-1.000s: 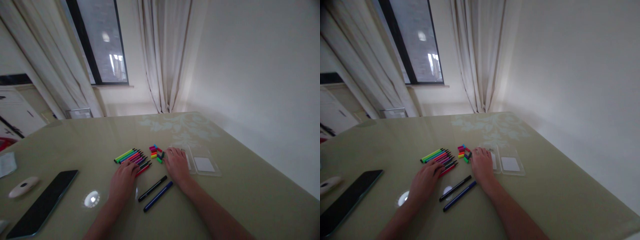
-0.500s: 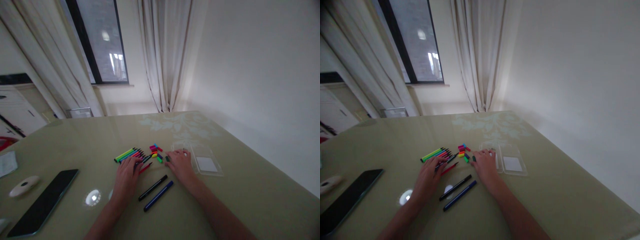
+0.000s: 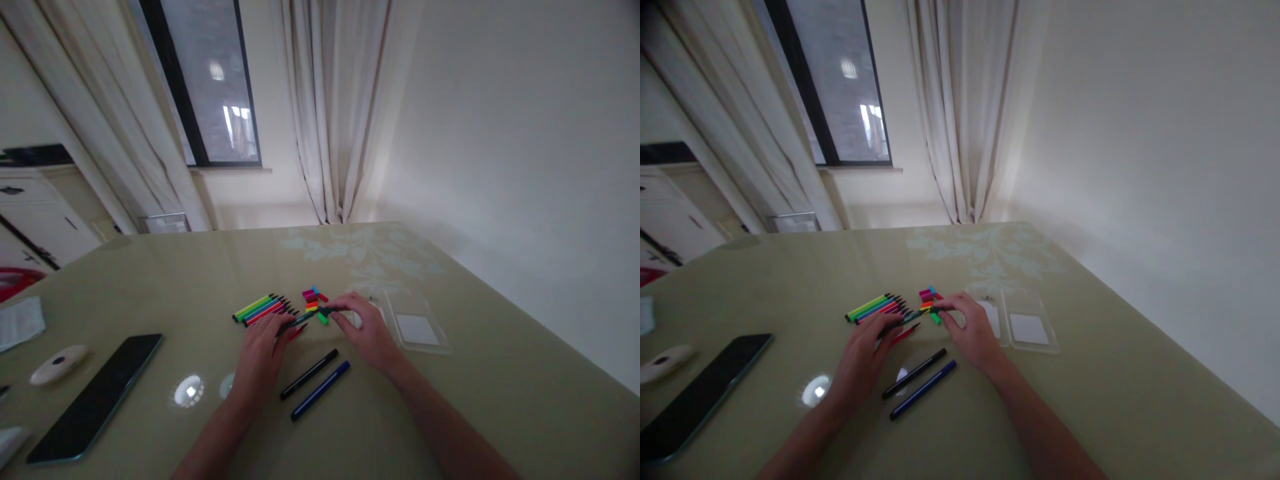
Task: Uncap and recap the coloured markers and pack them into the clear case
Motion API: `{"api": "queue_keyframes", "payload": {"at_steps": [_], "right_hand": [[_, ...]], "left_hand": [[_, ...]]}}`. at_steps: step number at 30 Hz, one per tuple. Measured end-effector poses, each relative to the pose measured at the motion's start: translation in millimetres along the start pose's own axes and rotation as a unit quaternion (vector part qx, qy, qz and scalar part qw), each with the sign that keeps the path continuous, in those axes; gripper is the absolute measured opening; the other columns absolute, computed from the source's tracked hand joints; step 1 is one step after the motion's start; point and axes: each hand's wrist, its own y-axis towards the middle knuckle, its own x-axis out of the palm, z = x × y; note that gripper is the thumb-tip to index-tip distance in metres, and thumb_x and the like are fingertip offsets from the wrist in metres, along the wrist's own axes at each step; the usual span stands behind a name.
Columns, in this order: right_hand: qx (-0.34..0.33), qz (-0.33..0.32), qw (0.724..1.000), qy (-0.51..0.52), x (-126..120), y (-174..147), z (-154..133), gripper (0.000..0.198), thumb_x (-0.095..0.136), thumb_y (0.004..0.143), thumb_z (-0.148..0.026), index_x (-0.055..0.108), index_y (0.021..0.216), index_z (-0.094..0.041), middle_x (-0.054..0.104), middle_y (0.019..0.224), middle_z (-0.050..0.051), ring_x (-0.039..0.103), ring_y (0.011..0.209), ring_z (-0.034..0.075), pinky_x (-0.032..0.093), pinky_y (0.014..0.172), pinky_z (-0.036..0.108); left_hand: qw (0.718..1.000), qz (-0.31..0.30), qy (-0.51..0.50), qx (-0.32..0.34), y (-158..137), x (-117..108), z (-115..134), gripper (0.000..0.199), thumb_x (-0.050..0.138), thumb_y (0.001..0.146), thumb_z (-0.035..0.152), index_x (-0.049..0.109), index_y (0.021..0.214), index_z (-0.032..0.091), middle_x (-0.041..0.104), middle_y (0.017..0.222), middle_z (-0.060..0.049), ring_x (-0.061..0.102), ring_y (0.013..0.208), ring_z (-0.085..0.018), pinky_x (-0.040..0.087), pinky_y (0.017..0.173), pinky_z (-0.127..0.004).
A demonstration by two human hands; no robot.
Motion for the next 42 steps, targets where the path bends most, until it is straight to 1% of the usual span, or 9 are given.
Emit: {"api": "queue_keyframes", "payload": {"at_steps": [6, 12, 16, 20, 24, 28, 33, 38, 42], "right_hand": [[0.010, 0.004, 1.000, 0.012, 0, 0, 0, 0.017, 0.063, 0.097, -0.024, 0.078, 0.107, -0.025, 0.075, 0.104, 0.006, 0.068, 0.099, 0.022, 0.052, 0.091, 0.037], [0.010, 0.016, 1.000, 0.016, -1, 1, -2, 0.017, 0.064, 0.096, -0.025, 0.079, 0.106, -0.025, 0.074, 0.103, 0.007, 0.069, 0.099, 0.022, 0.054, 0.091, 0.037], [-0.002, -0.009, 0.998, 0.061, 4, -1, -3, 0.018, 0.064, 0.097, -0.024, 0.079, 0.108, -0.027, 0.077, 0.108, 0.006, 0.070, 0.104, 0.022, 0.054, 0.096, 0.038], [0.004, -0.012, 0.996, 0.087, 7, -2, -1, 0.014, 0.069, 0.096, -0.029, 0.080, 0.103, -0.027, 0.079, 0.105, 0.006, 0.073, 0.100, 0.022, 0.056, 0.094, 0.038], [0.018, -0.010, 0.996, 0.090, 6, -2, 1, 0.013, 0.071, 0.095, -0.033, 0.082, 0.100, -0.028, 0.080, 0.101, 0.005, 0.075, 0.096, 0.023, 0.058, 0.093, 0.040], [0.016, -0.003, 0.995, 0.099, 6, -2, 2, 0.012, 0.071, 0.094, -0.031, 0.082, 0.098, -0.029, 0.080, 0.099, 0.005, 0.075, 0.092, 0.022, 0.059, 0.091, 0.040], [0.017, -0.007, 0.994, 0.111, 7, -2, 2, 0.012, 0.072, 0.093, -0.033, 0.083, 0.097, -0.029, 0.080, 0.097, 0.005, 0.075, 0.092, 0.022, 0.060, 0.089, 0.040], [0.015, -0.009, 0.994, 0.110, 7, -3, 2, 0.011, 0.073, 0.093, -0.030, 0.083, 0.098, -0.029, 0.080, 0.098, 0.005, 0.075, 0.092, 0.021, 0.059, 0.090, 0.038], [0.012, -0.014, 0.994, 0.109, 6, -2, 4, 0.011, 0.072, 0.093, -0.029, 0.083, 0.098, -0.028, 0.080, 0.098, 0.005, 0.075, 0.092, 0.021, 0.059, 0.089, 0.038]], "left_hand": [[1.000, -0.015, -0.007, 0.002, 1, 0, 1, 0.024, 0.051, 0.104, 0.036, 0.071, 0.110, 0.025, 0.075, 0.113, -0.007, 0.067, 0.109, -0.027, 0.051, 0.099, -0.045], [1.000, -0.003, -0.007, 0.003, 1, 1, 4, 0.023, 0.051, 0.103, 0.036, 0.071, 0.109, 0.026, 0.075, 0.112, -0.006, 0.067, 0.109, -0.026, 0.051, 0.098, -0.043], [1.000, -0.014, -0.023, 0.007, 0, 1, 8, 0.023, 0.052, 0.103, 0.036, 0.071, 0.110, 0.025, 0.075, 0.110, -0.006, 0.068, 0.104, -0.025, 0.053, 0.094, -0.040], [0.998, -0.025, -0.061, 0.006, 0, 1, 12, 0.026, 0.050, 0.104, 0.036, 0.071, 0.112, 0.024, 0.073, 0.107, -0.007, 0.069, 0.101, -0.023, 0.055, 0.090, -0.035], [0.996, -0.029, -0.082, -0.005, 0, 1, 15, 0.026, 0.051, 0.103, 0.038, 0.073, 0.108, 0.025, 0.074, 0.103, -0.007, 0.070, 0.096, -0.022, 0.057, 0.086, -0.034], [0.995, -0.033, -0.095, -0.006, 1, -1, 17, 0.025, 0.053, 0.102, 0.036, 0.075, 0.107, 0.024, 0.075, 0.100, -0.006, 0.070, 0.092, -0.022, 0.057, 0.082, -0.033], [0.994, -0.040, -0.105, -0.011, 2, -3, 18, 0.024, 0.055, 0.100, 0.033, 0.077, 0.107, 0.024, 0.076, 0.096, -0.006, 0.070, 0.088, -0.021, 0.057, 0.078, -0.031], [0.991, -0.045, -0.123, -0.020, 2, -2, 19, 0.026, 0.056, 0.098, 0.032, 0.077, 0.108, 0.023, 0.076, 0.090, -0.005, 0.070, 0.077, -0.019, 0.056, 0.070, -0.028], [0.992, -0.052, -0.112, -0.024, 2, -1, 20, 0.028, 0.054, 0.099, 0.035, 0.077, 0.108, 0.022, 0.077, 0.089, -0.006, 0.070, 0.077, -0.019, 0.056, 0.070, -0.029]]}}
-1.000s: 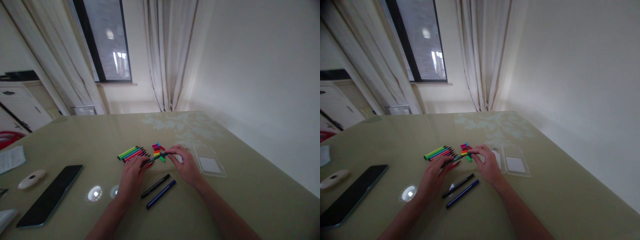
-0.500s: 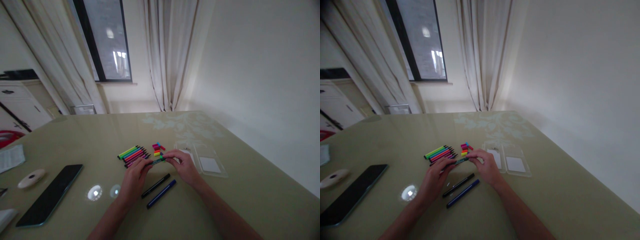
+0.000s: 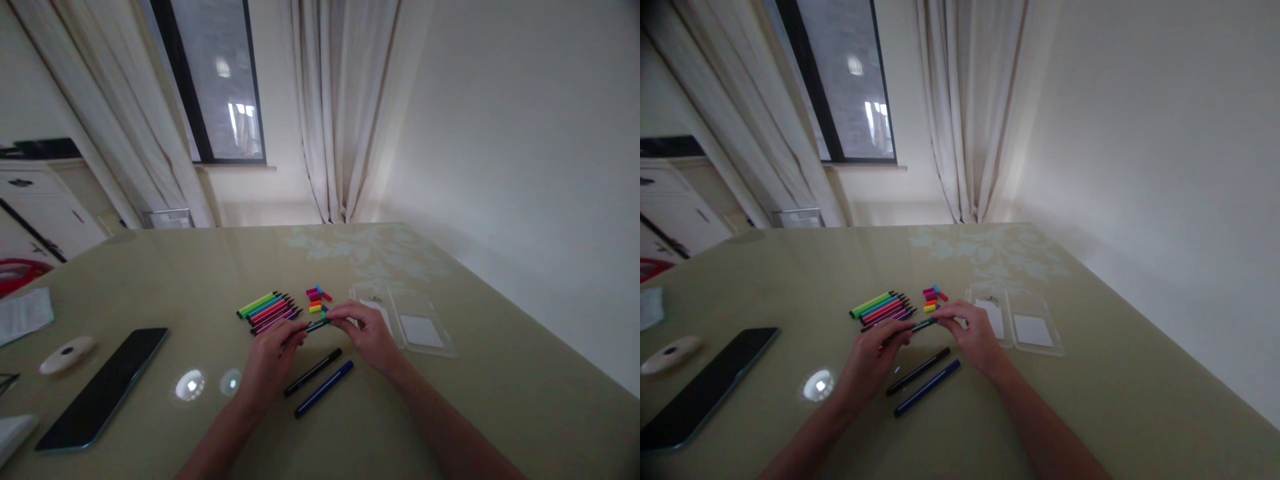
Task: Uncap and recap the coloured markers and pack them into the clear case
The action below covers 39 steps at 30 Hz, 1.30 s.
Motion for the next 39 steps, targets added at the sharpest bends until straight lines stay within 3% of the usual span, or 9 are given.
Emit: {"api": "queue_keyframes", "payload": {"at_steps": [3, 7, 12, 15, 18, 21, 25, 30, 39], "right_hand": [[0.000, -0.012, 1.000, -0.025, -1, 0, 1, 0.013, 0.071, 0.094, -0.032, 0.082, 0.099, -0.027, 0.080, 0.099, 0.005, 0.074, 0.094, 0.022, 0.058, 0.090, 0.038], [0.000, -0.033, 0.994, -0.104, 2, -2, 4, 0.021, 0.059, 0.101, -0.032, 0.078, 0.106, -0.024, 0.079, 0.104, 0.006, 0.072, 0.099, 0.021, 0.055, 0.090, 0.036], [-0.008, -0.080, 0.953, -0.292, 9, -6, 10, 0.025, 0.051, 0.103, -0.020, 0.074, 0.113, -0.021, 0.075, 0.113, 0.008, 0.066, 0.108, 0.022, 0.048, 0.097, 0.037], [-0.006, -0.107, 0.932, -0.346, 11, -8, 12, 0.021, 0.053, 0.103, -0.020, 0.073, 0.109, -0.020, 0.074, 0.110, 0.007, 0.064, 0.106, 0.023, 0.046, 0.095, 0.036], [-0.004, -0.127, 0.921, -0.367, 12, -8, 12, 0.020, 0.054, 0.105, -0.022, 0.073, 0.107, -0.020, 0.073, 0.107, 0.006, 0.063, 0.103, 0.022, 0.045, 0.093, 0.035], [0.010, -0.131, 0.914, -0.384, 12, -8, 10, 0.020, 0.054, 0.105, -0.026, 0.073, 0.102, -0.020, 0.072, 0.104, 0.006, 0.063, 0.101, 0.022, 0.045, 0.091, 0.035], [0.025, -0.125, 0.904, -0.409, 13, -6, 7, 0.022, 0.054, 0.106, -0.028, 0.072, 0.096, -0.019, 0.071, 0.101, 0.006, 0.063, 0.098, 0.023, 0.045, 0.088, 0.035], [0.031, -0.119, 0.893, -0.433, 15, -6, 8, 0.026, 0.052, 0.107, -0.030, 0.072, 0.094, -0.019, 0.071, 0.098, 0.006, 0.062, 0.095, 0.023, 0.044, 0.085, 0.036], [0.050, -0.139, 0.886, -0.440, 12, -5, 3, 0.027, 0.054, 0.107, -0.035, 0.074, 0.096, -0.020, 0.074, 0.102, 0.007, 0.063, 0.099, 0.025, 0.041, 0.086, 0.038]], "left_hand": [[0.999, -0.023, 0.040, 0.005, -1, -1, 2, 0.026, 0.055, 0.099, 0.037, 0.076, 0.106, 0.023, 0.077, 0.090, -0.005, 0.071, 0.080, -0.020, 0.057, 0.073, -0.030], [0.988, -0.105, 0.114, 0.016, -4, -5, 7, 0.016, 0.062, 0.095, 0.033, 0.075, 0.099, 0.025, 0.077, 0.092, -0.005, 0.071, 0.081, -0.021, 0.054, 0.074, -0.032], [0.970, -0.171, 0.166, 0.043, -9, -4, 9, 0.009, 0.067, 0.089, 0.030, 0.074, 0.085, 0.027, 0.073, 0.085, -0.003, 0.068, 0.086, -0.023, 0.051, 0.079, -0.034], [0.968, -0.183, 0.163, 0.054, -8, -2, 6, 0.013, 0.066, 0.091, 0.033, 0.074, 0.082, 0.026, 0.073, 0.088, -0.004, 0.068, 0.092, -0.024, 0.050, 0.084, -0.036], [0.978, -0.140, 0.153, 0.026, -3, -5, -2, 0.022, 0.061, 0.096, 0.038, 0.073, 0.084, 0.025, 0.073, 0.089, -0.005, 0.067, 0.089, -0.024, 0.051, 0.083, -0.036], [0.983, -0.023, 0.179, -0.038, 5, -17, -19, 0.032, 0.049, 0.102, 0.041, 0.073, 0.091, 0.024, 0.073, 0.094, -0.007, 0.066, 0.091, -0.025, 0.052, 0.084, -0.039], [0.947, 0.096, 0.286, -0.109, 11, -41, -49, 0.036, 0.041, 0.103, 0.035, 0.073, 0.106, 0.020, 0.071, 0.108, -0.011, 0.064, 0.101, -0.030, 0.051, 0.089, -0.044], [0.925, 0.053, 0.355, -0.127, 10, -56, -70, 0.036, 0.040, 0.103, 0.029, 0.074, 0.108, 0.021, 0.072, 0.111, -0.010, 0.064, 0.102, -0.029, 0.050, 0.092, -0.041], [0.900, 0.017, 0.401, -0.173, 9, -55, -64, 0.040, 0.036, 0.105, 0.028, 0.075, 0.111, 0.018, 0.069, 0.110, -0.011, 0.064, 0.101, -0.029, 0.050, 0.089, -0.040]]}}
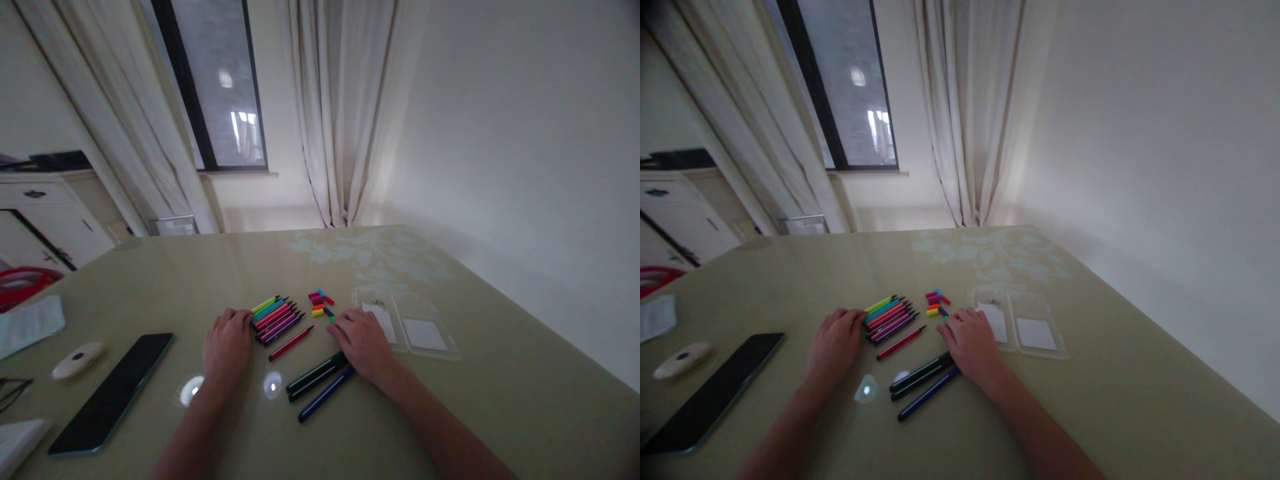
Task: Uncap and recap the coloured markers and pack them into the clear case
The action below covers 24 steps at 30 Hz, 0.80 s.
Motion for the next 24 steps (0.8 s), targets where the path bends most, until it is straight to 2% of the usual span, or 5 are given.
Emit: {"api": "queue_keyframes", "payload": {"at_steps": [5, 8, 12, 16, 24], "right_hand": [[0.021, 0.012, 0.999, 0.037, 2, 1, 1, 0.017, 0.063, 0.102, -0.032, 0.074, 0.095, -0.020, 0.074, 0.101, 0.007, 0.064, 0.101, 0.026, 0.042, 0.088, 0.038], [0.039, 0.035, 0.996, 0.076, 4, 1, 3, 0.002, 0.072, 0.094, -0.020, 0.073, 0.095, -0.021, 0.074, 0.101, 0.006, 0.065, 0.101, 0.026, 0.043, 0.089, 0.038], [0.053, 0.070, 0.986, 0.144, 5, 2, 4, 0.019, 0.072, 0.085, -0.005, 0.071, 0.097, -0.020, 0.075, 0.097, 0.004, 0.068, 0.094, 0.023, 0.045, 0.087, 0.036], [0.041, 0.141, 0.955, 0.256, 4, 2, 5, 0.017, 0.068, 0.088, -0.011, 0.070, 0.103, -0.021, 0.076, 0.097, 0.003, 0.069, 0.086, 0.020, 0.049, 0.081, 0.032], [0.017, 0.183, 0.926, 0.330, -3, 2, 7, 0.016, 0.066, 0.096, -0.030, 0.075, 0.108, -0.025, 0.078, 0.102, 0.004, 0.068, 0.087, 0.021, 0.050, 0.076, 0.032]], "left_hand": [[0.999, -0.010, 0.030, -0.006, -5, -3, -6, 0.036, 0.041, 0.102, 0.025, 0.074, 0.115, 0.020, 0.069, 0.114, -0.011, 0.062, 0.104, -0.030, 0.049, 0.087, -0.041], [0.999, 0.015, 0.031, -0.001, -6, -7, -5, 0.036, 0.040, 0.102, 0.025, 0.074, 0.113, 0.018, 0.068, 0.113, -0.012, 0.060, 0.103, -0.032, 0.049, 0.087, -0.043], [0.993, 0.099, -0.040, 0.058, -7, -11, 11, 0.036, 0.040, 0.104, 0.030, 0.071, 0.115, 0.018, 0.068, 0.120, -0.014, 0.058, 0.108, -0.034, 0.048, 0.090, -0.047], [0.967, 0.101, -0.191, 0.139, -12, -7, 31, 0.030, 0.042, 0.104, 0.030, 0.068, 0.116, 0.023, 0.073, 0.112, -0.009, 0.064, 0.105, -0.029, 0.050, 0.090, -0.044], [0.937, 0.086, -0.300, 0.160, -16, -3, 42, 0.024, 0.047, 0.102, 0.031, 0.068, 0.111, 0.025, 0.075, 0.110, -0.007, 0.068, 0.103, -0.029, 0.055, 0.092, -0.048]]}}
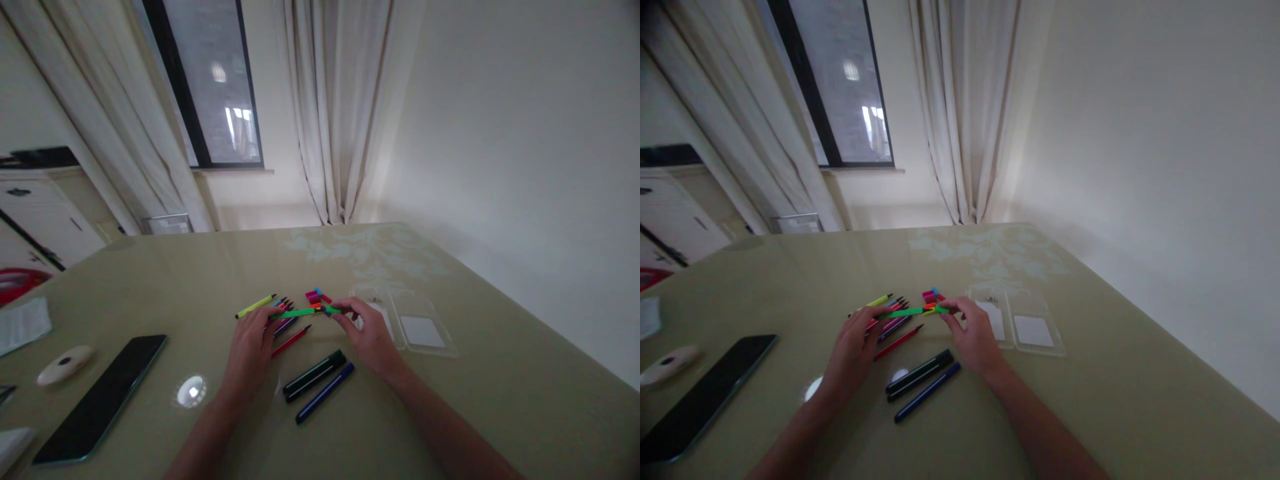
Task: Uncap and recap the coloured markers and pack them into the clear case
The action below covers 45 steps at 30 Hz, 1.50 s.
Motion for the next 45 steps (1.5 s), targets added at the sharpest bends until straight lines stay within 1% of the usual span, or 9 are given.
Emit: {"api": "queue_keyframes", "payload": {"at_steps": [6, 14, 21, 25, 31, 34, 38, 40, 45], "right_hand": [[0.000, -0.015, 1.000, 0.028, -1, -1, -2, 0.015, 0.067, 0.096, -0.030, 0.076, 0.107, -0.025, 0.078, 0.103, 0.004, 0.068, 0.086, 0.021, 0.049, 0.075, 0.032], [0.005, -0.024, 0.996, 0.090, -3, 0, -3, 0.014, 0.069, 0.093, -0.027, 0.080, 0.101, -0.024, 0.079, 0.095, 0.005, 0.070, 0.083, 0.020, 0.053, 0.076, 0.031], [0.019, -0.032, 0.995, 0.088, 1, -3, -7, 0.014, 0.071, 0.092, -0.034, 0.081, 0.096, -0.024, 0.078, 0.090, 0.005, 0.070, 0.081, 0.021, 0.056, 0.076, 0.034], [0.007, -0.086, 0.996, 0.020, 10, -6, -6, 0.020, 0.063, 0.100, -0.036, 0.079, 0.099, -0.023, 0.078, 0.090, 0.004, 0.071, 0.081, 0.020, 0.054, 0.077, 0.031], [-0.086, -0.134, 0.968, -0.196, 24, -9, -4, 0.032, 0.046, 0.107, -0.025, 0.065, 0.133, -0.023, 0.072, 0.131, 0.008, 0.062, 0.124, 0.024, 0.042, 0.105, 0.040], [-0.092, -0.144, 0.958, -0.229, 28, -8, -3, 0.034, 0.047, 0.107, -0.025, 0.062, 0.138, -0.023, 0.067, 0.140, 0.009, 0.057, 0.131, 0.025, 0.037, 0.109, 0.043], [-0.080, -0.136, 0.958, -0.239, 25, -6, -3, 0.032, 0.047, 0.107, -0.023, 0.065, 0.133, -0.025, 0.072, 0.130, 0.008, 0.060, 0.123, 0.025, 0.036, 0.107, 0.045], [-0.069, -0.125, 0.958, -0.247, 22, -5, -2, 0.030, 0.050, 0.106, -0.022, 0.068, 0.129, -0.026, 0.072, 0.129, 0.007, 0.060, 0.121, 0.026, 0.035, 0.105, 0.045], [-0.043, -0.114, 0.955, -0.271, 23, -4, 3, 0.018, 0.060, 0.103, -0.022, 0.075, 0.112, -0.027, 0.075, 0.122, 0.005, 0.061, 0.118, 0.026, 0.035, 0.102, 0.046]], "left_hand": [[1.000, 0.007, -0.018, 0.005, 1, 1, 6, 0.024, 0.048, 0.102, 0.032, 0.070, 0.108, 0.026, 0.075, 0.106, -0.007, 0.069, 0.102, -0.029, 0.056, 0.092, -0.050], [0.994, -0.034, -0.100, -0.029, -4, 5, 10, 0.021, 0.057, 0.098, 0.037, 0.074, 0.106, 0.026, 0.077, 0.108, -0.005, 0.072, 0.096, -0.025, 0.060, 0.085, -0.039], [0.994, -0.053, -0.094, -0.032, -3, 2, 10, 0.024, 0.060, 0.096, 0.041, 0.077, 0.100, 0.025, 0.080, 0.100, -0.005, 0.074, 0.090, -0.025, 0.059, 0.085, -0.039], [0.991, -0.128, -0.050, -0.007, -5, 3, 11, 0.020, 0.065, 0.095, 0.041, 0.076, 0.099, 0.026, 0.078, 0.097, -0.005, 0.072, 0.090, -0.025, 0.056, 0.083, -0.037], [0.973, -0.221, 0.011, 0.063, -8, 0, 24, 0.015, 0.071, 0.092, 0.041, 0.078, 0.089, 0.028, 0.074, 0.093, -0.005, 0.069, 0.091, -0.024, 0.053, 0.086, -0.038], [0.979, -0.197, -0.006, 0.045, -6, 2, 22, 0.020, 0.068, 0.093, 0.046, 0.079, 0.093, 0.029, 0.074, 0.098, -0.005, 0.068, 0.095, -0.024, 0.053, 0.090, -0.037], [0.996, -0.043, 0.051, -0.056, 2, -2, -9, 0.035, 0.048, 0.102, 0.041, 0.077, 0.103, 0.023, 0.073, 0.104, -0.009, 0.067, 0.100, -0.027, 0.053, 0.091, -0.040], [0.982, 0.011, 0.147, -0.117, 4, -8, -29, 0.040, 0.042, 0.101, 0.037, 0.076, 0.114, 0.019, 0.072, 0.114, -0.013, 0.065, 0.104, -0.030, 0.051, 0.095, -0.046], [0.948, -0.016, 0.258, -0.184, 2, -18, -55, 0.040, 0.043, 0.100, 0.036, 0.075, 0.116, 0.020, 0.070, 0.120, -0.015, 0.062, 0.106, -0.034, 0.050, 0.094, -0.049]]}}
